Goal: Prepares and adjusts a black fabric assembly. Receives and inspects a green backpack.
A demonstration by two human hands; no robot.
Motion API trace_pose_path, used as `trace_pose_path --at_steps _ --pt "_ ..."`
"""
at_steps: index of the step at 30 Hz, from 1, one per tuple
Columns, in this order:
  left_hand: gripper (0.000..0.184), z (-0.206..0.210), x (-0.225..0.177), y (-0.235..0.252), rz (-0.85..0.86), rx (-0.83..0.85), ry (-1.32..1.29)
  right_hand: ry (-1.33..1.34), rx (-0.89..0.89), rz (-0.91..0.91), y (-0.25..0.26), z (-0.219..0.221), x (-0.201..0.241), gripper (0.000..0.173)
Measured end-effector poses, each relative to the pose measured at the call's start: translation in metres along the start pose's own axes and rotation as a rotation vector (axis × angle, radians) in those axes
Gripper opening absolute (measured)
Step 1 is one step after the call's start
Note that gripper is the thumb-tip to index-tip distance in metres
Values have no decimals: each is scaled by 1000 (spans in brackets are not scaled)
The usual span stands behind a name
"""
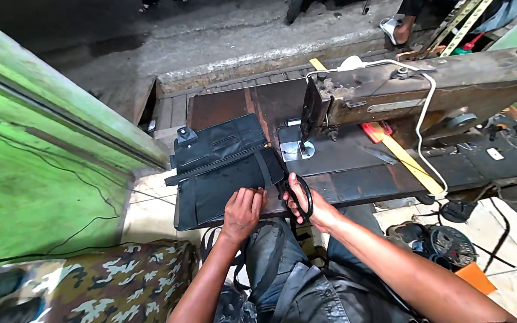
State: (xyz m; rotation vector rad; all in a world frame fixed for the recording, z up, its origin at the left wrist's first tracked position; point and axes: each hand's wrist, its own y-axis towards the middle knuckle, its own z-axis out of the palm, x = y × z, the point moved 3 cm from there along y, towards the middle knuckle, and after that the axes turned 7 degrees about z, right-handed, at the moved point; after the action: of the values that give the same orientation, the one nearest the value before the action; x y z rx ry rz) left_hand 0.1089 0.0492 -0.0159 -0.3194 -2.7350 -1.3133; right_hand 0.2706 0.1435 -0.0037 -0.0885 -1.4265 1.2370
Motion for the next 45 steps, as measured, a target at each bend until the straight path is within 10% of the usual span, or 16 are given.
trace_pose_path --at_steps 45 --pt "17 -4 -6 -13 -5 23 0 -163 -20 28 -7 0 -14 56"
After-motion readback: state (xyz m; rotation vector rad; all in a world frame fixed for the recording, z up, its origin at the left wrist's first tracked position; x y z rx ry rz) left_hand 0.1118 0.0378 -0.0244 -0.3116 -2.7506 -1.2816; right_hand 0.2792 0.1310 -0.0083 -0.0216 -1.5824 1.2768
